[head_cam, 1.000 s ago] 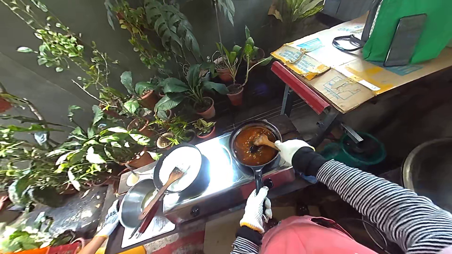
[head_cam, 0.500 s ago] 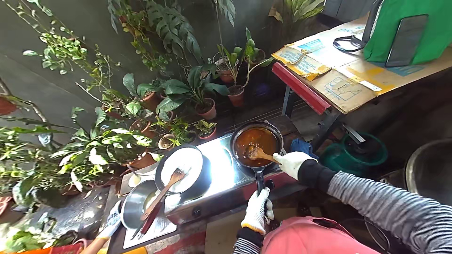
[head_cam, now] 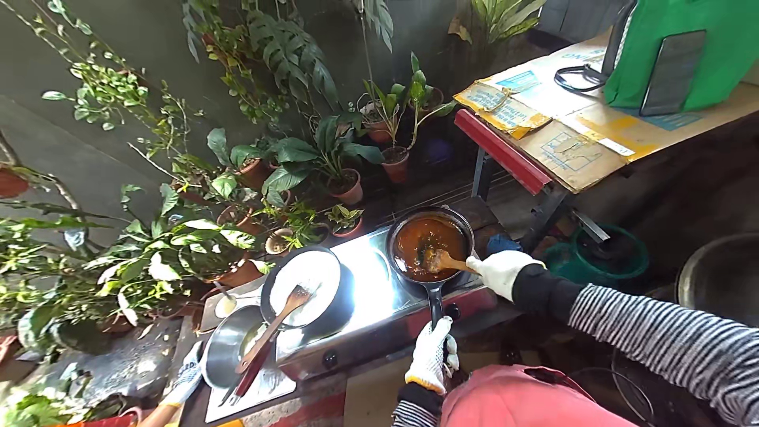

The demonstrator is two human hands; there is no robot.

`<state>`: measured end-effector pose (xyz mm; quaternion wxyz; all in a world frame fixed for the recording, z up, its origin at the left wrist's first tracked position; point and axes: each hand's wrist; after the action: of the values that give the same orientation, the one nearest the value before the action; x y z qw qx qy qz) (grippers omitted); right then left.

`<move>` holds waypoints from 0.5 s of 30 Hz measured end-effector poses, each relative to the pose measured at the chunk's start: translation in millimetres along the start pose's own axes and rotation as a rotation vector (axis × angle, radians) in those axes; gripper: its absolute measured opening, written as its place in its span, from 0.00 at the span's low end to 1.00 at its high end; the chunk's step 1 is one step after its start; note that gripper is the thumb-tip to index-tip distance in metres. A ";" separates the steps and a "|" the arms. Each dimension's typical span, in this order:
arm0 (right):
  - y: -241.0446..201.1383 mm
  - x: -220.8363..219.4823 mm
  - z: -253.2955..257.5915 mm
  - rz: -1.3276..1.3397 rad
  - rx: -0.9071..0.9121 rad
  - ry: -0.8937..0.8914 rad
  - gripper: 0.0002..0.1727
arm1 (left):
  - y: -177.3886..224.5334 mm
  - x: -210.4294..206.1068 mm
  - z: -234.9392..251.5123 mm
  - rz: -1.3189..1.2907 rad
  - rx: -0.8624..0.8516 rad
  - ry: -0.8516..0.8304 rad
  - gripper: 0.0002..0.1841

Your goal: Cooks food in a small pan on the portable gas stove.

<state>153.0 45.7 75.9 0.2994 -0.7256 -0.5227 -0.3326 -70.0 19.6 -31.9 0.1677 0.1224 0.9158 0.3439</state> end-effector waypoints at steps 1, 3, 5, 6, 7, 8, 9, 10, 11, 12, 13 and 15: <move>3.0 6.4 -4.4 -0.012 -0.005 0.016 0.26 | 0.2 -0.6 0.0 -0.003 0.001 0.004 0.18; 9.4 9.7 6.1 0.021 -0.012 0.098 0.24 | -0.5 -0.8 -0.6 -0.005 0.003 0.007 0.18; 9.2 8.2 30.7 0.100 -0.039 0.158 0.24 | -1.0 -0.9 0.0 -0.005 0.009 0.006 0.17; 7.0 7.2 42.9 0.130 -0.049 0.168 0.25 | -0.9 -1.0 0.3 -0.012 0.009 0.005 0.17; 3.9 5.0 52.6 0.148 -0.053 0.161 0.26 | -1.0 -0.8 0.5 -0.015 0.007 0.002 0.17; 0.7 1.3 58.7 0.150 -0.049 0.146 0.27 | -1.3 -0.4 0.7 -0.019 0.005 -0.001 0.16; -2.0 -3.2 60.9 0.149 -0.041 0.126 0.28 | -1.4 -0.1 0.8 -0.024 0.002 -0.005 0.16; -4.0 -8.0 58.6 0.151 -0.036 0.103 0.28 | -1.4 -0.2 1.0 -0.028 0.001 -0.008 0.17; -4.5 -12.9 52.6 0.147 -0.032 0.082 0.28 | -1.4 -0.6 0.9 -0.028 0.003 -0.007 0.17; -3.0 -18.4 44.0 0.138 -0.025 0.064 0.28 | -1.3 -1.0 0.4 -0.029 0.009 -0.004 0.17; 0.0 -22.5 32.5 0.124 -0.023 0.046 0.27 | -1.2 -1.3 -0.3 -0.032 0.015 -0.001 0.17; 7.5 -20.8 8.7 0.082 -0.033 0.011 0.27 | -0.4 -0.9 -0.2 -0.037 0.016 -0.004 0.17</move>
<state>156.8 38.8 53.4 0.3035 -0.7495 -0.4854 -0.3325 -69.3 18.9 -31.8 0.1749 0.1075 0.9202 0.3332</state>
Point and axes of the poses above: each hand's wrist, its own z-axis towards the middle knuckle, its own x-axis out of the back of the hand, y = z × x, and after that the axes turned 4 degrees about z, right-handed
